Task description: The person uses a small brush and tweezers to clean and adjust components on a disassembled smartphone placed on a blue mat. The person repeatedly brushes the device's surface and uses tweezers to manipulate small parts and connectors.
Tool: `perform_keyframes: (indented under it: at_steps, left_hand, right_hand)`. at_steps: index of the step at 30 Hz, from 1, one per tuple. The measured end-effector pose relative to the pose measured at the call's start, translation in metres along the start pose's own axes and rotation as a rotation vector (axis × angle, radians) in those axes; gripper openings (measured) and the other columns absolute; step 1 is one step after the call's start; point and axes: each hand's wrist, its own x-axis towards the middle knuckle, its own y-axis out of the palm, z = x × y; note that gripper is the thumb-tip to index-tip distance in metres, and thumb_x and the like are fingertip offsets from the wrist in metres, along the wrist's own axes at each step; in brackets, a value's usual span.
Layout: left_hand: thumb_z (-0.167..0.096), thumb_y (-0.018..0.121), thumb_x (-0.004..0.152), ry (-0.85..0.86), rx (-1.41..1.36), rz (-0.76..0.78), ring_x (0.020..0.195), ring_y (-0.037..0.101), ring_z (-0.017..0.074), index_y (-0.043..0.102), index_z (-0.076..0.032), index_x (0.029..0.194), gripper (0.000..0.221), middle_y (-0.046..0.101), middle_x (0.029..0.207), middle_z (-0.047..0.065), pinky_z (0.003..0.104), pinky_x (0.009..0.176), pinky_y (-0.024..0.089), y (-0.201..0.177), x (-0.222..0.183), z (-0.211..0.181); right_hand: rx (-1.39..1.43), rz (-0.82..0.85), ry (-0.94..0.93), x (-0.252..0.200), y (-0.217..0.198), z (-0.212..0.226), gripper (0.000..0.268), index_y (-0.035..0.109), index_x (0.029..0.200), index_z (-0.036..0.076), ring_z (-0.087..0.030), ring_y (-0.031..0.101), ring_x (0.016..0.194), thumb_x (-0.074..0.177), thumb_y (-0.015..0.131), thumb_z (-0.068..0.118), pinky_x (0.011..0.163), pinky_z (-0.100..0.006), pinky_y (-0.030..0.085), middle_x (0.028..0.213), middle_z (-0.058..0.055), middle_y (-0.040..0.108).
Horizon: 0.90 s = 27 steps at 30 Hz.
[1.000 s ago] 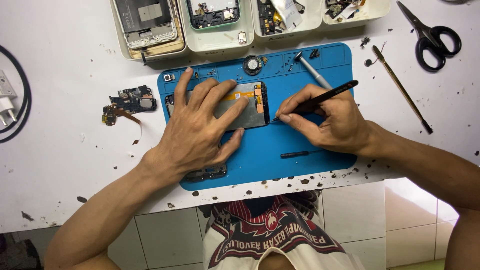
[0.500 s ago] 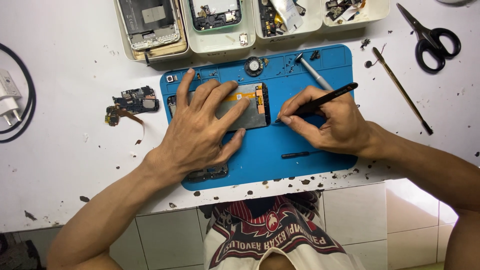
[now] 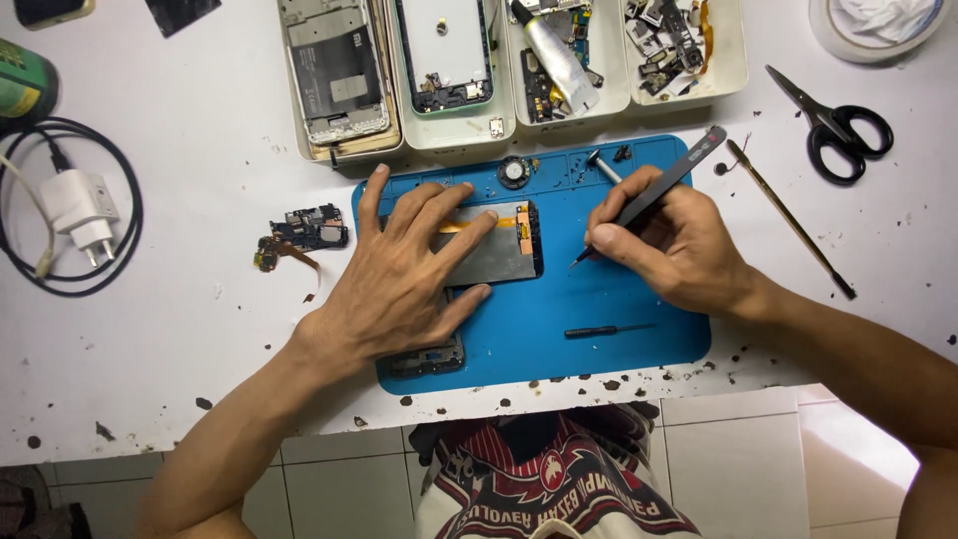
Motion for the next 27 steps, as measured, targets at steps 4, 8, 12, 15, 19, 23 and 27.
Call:
perform_keyframes:
  at_steps: [4, 8, 12, 15, 19, 23, 27]
  left_hand:
    - [-0.051, 0.071, 0.091, -0.018, -0.059, 0.08, 0.129, 0.054, 0.0364, 0.055, -0.011, 0.143, 0.068, 0.061, 0.134, 0.018, 0.072, 0.118, 0.018, -0.01, 0.0, 0.007]
    - [-0.047, 0.077, 0.087, 0.024, -0.076, 0.066, 0.12, 0.058, 0.0354, 0.056, -0.011, 0.141, 0.069, 0.063, 0.125, 0.016, 0.072, 0.119, 0.019, -0.013, 0.006, 0.008]
    - [-0.047, 0.079, 0.086, 0.173, 0.008, 0.014, 0.112, 0.063, 0.0337, 0.059, -0.007, 0.135, 0.066, 0.067, 0.125, 0.016, 0.068, 0.118, 0.028, -0.022, 0.017, 0.005]
    - [-0.044, 0.08, 0.089, 0.28, 0.04, -0.003, 0.111, 0.063, 0.0326, 0.061, -0.007, 0.131, 0.059, 0.067, 0.127, 0.015, 0.067, 0.115, 0.035, -0.026, 0.026, -0.003]
    - [-0.051, 0.085, 0.081, 0.429, 0.091, 0.062, 0.115, 0.061, 0.0315, 0.057, -0.011, 0.132, 0.071, 0.064, 0.132, 0.017, 0.064, 0.116, 0.037, -0.02, 0.043, -0.014]
    - [-0.047, 0.081, 0.086, 0.523, 0.099, 0.081, 0.119, 0.062, 0.0359, 0.054, -0.011, 0.136, 0.067, 0.064, 0.135, 0.021, 0.065, 0.117, 0.036, 0.006, 0.053, -0.01]
    - [-0.048, 0.074, 0.088, 0.494, 0.099, 0.138, 0.117, 0.062, 0.0362, 0.055, -0.012, 0.132, 0.06, 0.063, 0.136, 0.02, 0.065, 0.116, 0.035, 0.006, 0.055, -0.011]
  right_hand:
    - [0.054, -0.036, -0.062, -0.001, -0.007, 0.008, 0.016, 0.051, 0.107, 0.003, -0.024, 0.071, 0.083, 0.1, 0.061, 0.014, 0.072, -0.03, 0.068, 0.095, -0.015, 0.067]
    - [0.087, -0.044, -0.078, -0.001, -0.013, 0.01, 0.014, 0.052, 0.106, 0.002, -0.025, 0.071, 0.082, 0.101, 0.06, 0.012, 0.07, -0.031, 0.068, 0.095, -0.017, 0.067]
    - [0.104, -0.066, -0.121, -0.002, -0.017, 0.011, 0.011, 0.051, 0.106, 0.002, -0.026, 0.07, 0.084, 0.102, 0.058, 0.011, 0.07, -0.031, 0.066, 0.096, -0.017, 0.065]
    - [0.155, -0.11, -0.124, -0.003, -0.019, 0.012, 0.01, 0.05, 0.107, 0.004, -0.025, 0.068, 0.085, 0.104, 0.057, 0.009, 0.071, -0.031, 0.064, 0.096, -0.017, 0.064]
    - [0.183, -0.178, -0.115, -0.001, -0.023, 0.015, 0.014, 0.048, 0.108, 0.003, -0.027, 0.064, 0.081, 0.105, 0.057, 0.013, 0.069, -0.034, 0.062, 0.095, -0.017, 0.062]
    - [0.23, -0.19, -0.07, -0.005, -0.033, 0.016, 0.01, 0.05, 0.115, 0.005, -0.024, 0.065, 0.089, 0.106, 0.053, 0.008, 0.073, -0.033, 0.063, 0.102, -0.015, 0.063]
    - [0.055, 0.051, -0.156, -0.021, -0.046, 0.028, 0.02, 0.062, 0.108, -0.002, -0.023, 0.064, 0.074, 0.101, 0.046, 0.007, 0.07, -0.032, 0.057, 0.083, -0.013, 0.063]
